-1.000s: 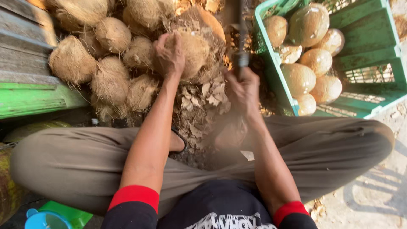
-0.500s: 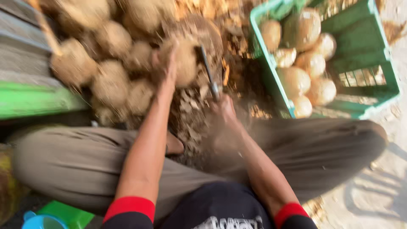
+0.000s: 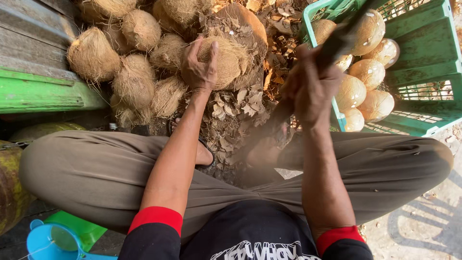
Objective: The person sits on the ground and uses a machete to chop and trim the outer husk off coconuts, rotating each coconut by hand to shave the husk evenly. Trimmed coconuts are placed into a green plastic crate beside them, with untrimmed coconuts taken from a pile.
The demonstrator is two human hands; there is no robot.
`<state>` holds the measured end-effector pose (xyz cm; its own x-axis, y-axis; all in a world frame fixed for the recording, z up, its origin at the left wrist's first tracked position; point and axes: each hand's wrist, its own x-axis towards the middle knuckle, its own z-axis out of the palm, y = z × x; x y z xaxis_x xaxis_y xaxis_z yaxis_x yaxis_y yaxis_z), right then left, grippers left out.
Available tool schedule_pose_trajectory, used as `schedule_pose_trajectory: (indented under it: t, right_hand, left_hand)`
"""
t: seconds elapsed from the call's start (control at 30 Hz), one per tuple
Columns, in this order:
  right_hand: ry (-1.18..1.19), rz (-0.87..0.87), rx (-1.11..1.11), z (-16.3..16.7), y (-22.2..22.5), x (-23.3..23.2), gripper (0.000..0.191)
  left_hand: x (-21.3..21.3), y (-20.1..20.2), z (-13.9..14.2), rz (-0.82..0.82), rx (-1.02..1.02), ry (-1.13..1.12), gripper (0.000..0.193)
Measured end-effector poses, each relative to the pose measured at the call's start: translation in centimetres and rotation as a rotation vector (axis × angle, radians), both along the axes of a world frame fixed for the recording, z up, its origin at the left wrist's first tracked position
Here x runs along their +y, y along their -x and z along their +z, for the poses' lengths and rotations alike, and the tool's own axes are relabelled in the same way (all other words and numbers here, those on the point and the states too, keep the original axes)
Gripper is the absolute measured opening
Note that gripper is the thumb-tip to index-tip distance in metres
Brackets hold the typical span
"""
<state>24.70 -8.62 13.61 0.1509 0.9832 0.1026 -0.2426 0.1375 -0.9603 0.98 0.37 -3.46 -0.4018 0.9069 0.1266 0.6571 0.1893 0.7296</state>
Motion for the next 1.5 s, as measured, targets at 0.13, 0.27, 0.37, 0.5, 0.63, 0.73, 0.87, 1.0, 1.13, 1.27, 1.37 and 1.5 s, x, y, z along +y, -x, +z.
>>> schedule_pose_trajectory:
  t: [0.13, 0.27, 0.37, 0.5, 0.63, 0.73, 0.87, 1.0, 1.13, 1.27, 1.37, 1.5]
  right_hand:
    - [-0.134, -0.175, 0.186, -2.0, 2.3, 0.0, 0.02]
    - [0.733, 0.232, -0.466, -8.6, 5.3, -2.8, 0.012]
    - [0.47, 0.184, -0.42, -7.7, 2.3, -1.9, 0.024]
    - [-0.008, -0.052, -0.025, -1.1, -1.7, 0.7, 0.025]
    - [-0.133, -0.133, 0.025, -3.3, 2.1, 0.5, 0.022]
    - [0.796, 0.259, -0.565, -10.9, 5.1, -1.9, 0.02]
    - [0.754, 0.207, -0.422, -17.1, 3.6, -3.4, 0.018]
    - [0.706, 0.268, -0.616, -16.2, 3.2, -3.4, 0.017]
    - [0.553, 0.239, -0.647, -15.1, 3.8, -3.7, 0.019]
    - [0.696, 0.256, -0.649, -13.7, 3.3, -3.9, 0.017]
    - [0.58, 0.207, -0.602, -9.4, 2.5, -3.2, 0.031]
    - [0.013, 0.129, -0.073, -1.6, -0.2, -1.1, 0.026]
  left_hand:
    - [-0.3, 0.0, -0.8, 0.011, -0.027, -0.061, 0.068]
    - [-1.1, 0.4, -1.0, -0.068, -0.01, -0.144, 0.065]
    - [-0.9, 0.2, -0.8, -0.08, -0.003, -0.222, 0.063]
    - [-0.4, -0.1, -0.8, -0.021, -0.051, -0.062, 0.066]
    - [-1.1, 0.0, -1.8, -0.053, 0.087, -0.154, 0.064]
    - [-1.9, 0.2, -2.6, -0.1, -0.262, -0.189, 0.075]
    - [-1.6, 0.3, -2.5, -0.042, -1.397, -0.238, 0.095]
    - [-0.6, 1.1, -2.1, 0.038, -1.84, -0.313, 0.1]
    - [-0.2, 1.7, 0.6, 0.051, -0.833, 0.008, 0.098]
    - [1.5, -0.2, 2.2, 0.269, -0.701, 0.011, 0.064]
    - [2.0, -1.2, 1.1, 0.235, -0.432, -0.107, 0.048]
    - [2.2, -2.1, -0.8, -0.112, -0.918, -0.606, 0.05]
